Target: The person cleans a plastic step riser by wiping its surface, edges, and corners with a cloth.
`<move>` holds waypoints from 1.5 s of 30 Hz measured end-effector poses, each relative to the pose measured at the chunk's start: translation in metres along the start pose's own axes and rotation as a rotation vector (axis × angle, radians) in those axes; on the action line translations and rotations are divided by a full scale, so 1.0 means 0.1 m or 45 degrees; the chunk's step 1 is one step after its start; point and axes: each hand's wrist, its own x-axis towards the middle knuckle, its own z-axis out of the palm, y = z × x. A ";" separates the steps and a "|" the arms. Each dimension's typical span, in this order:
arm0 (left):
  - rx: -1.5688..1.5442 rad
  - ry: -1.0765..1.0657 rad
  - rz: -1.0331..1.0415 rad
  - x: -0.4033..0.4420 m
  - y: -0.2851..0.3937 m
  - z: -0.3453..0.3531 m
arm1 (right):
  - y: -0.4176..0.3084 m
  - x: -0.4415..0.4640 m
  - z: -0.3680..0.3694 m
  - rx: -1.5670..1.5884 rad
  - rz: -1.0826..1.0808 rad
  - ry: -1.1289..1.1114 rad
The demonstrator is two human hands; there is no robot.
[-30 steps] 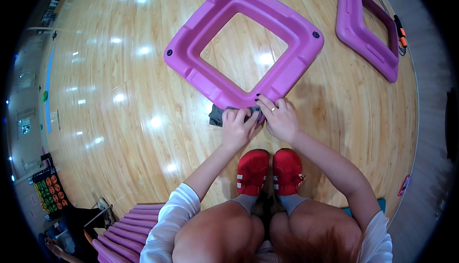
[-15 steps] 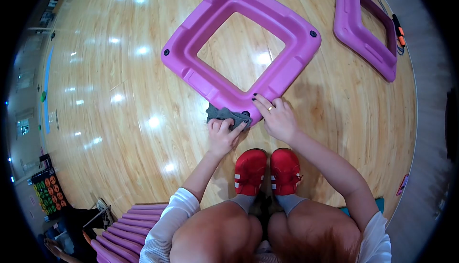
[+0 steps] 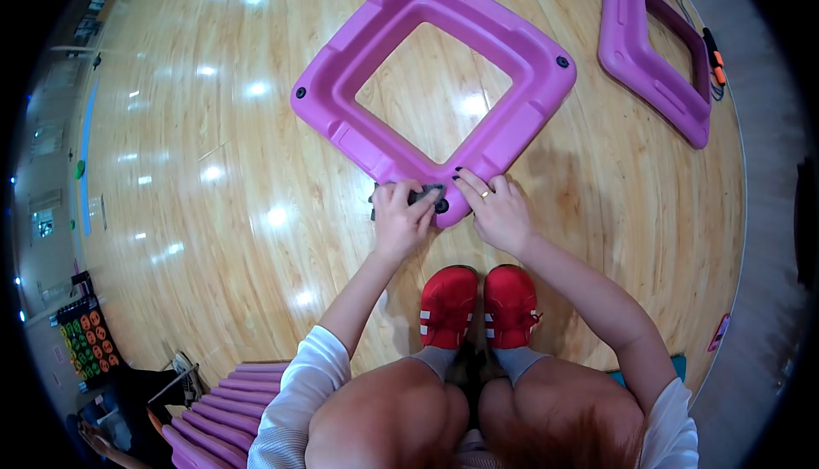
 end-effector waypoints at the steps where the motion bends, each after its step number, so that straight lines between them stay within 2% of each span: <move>1: -0.031 -0.051 0.025 -0.03 0.01 0.04 | -0.01 0.00 -0.01 0.014 0.004 0.010; 9: -0.017 0.000 -0.064 -0.30 0.01 0.08 | 0.00 0.00 0.02 0.026 0.005 0.045; 18: 0.006 -0.072 0.128 -0.43 0.07 -0.02 | 0.01 -0.01 0.04 -0.015 -0.004 0.027; 20: -0.083 0.043 -0.218 -0.34 0.08 -0.01 | 0.01 0.00 0.03 0.046 0.009 0.034; 23: -0.075 0.109 -0.307 -0.05 0.07 -0.08 | 0.02 0.00 0.02 0.074 0.024 0.009; 25: -0.091 0.120 -0.296 0.05 0.05 -0.04 | 0.00 0.01 0.00 0.098 0.029 0.008; 28: -0.009 -0.031 -0.168 0.03 0.05 0.06 | -0.01 0.02 -0.03 0.130 0.047 -0.002; 34: 0.014 -0.003 -0.077 -0.15 0.04 0.08 | 0.03 0.00 0.02 0.081 0.013 0.006; 42: 0.010 -0.021 -0.098 -0.37 0.10 0.07 | 0.02 0.01 -0.02 0.098 0.022 0.032; 45: 0.041 -0.026 -0.053 -0.44 0.12 0.01 | 0.03 0.00 -0.02 0.078 0.020 -0.038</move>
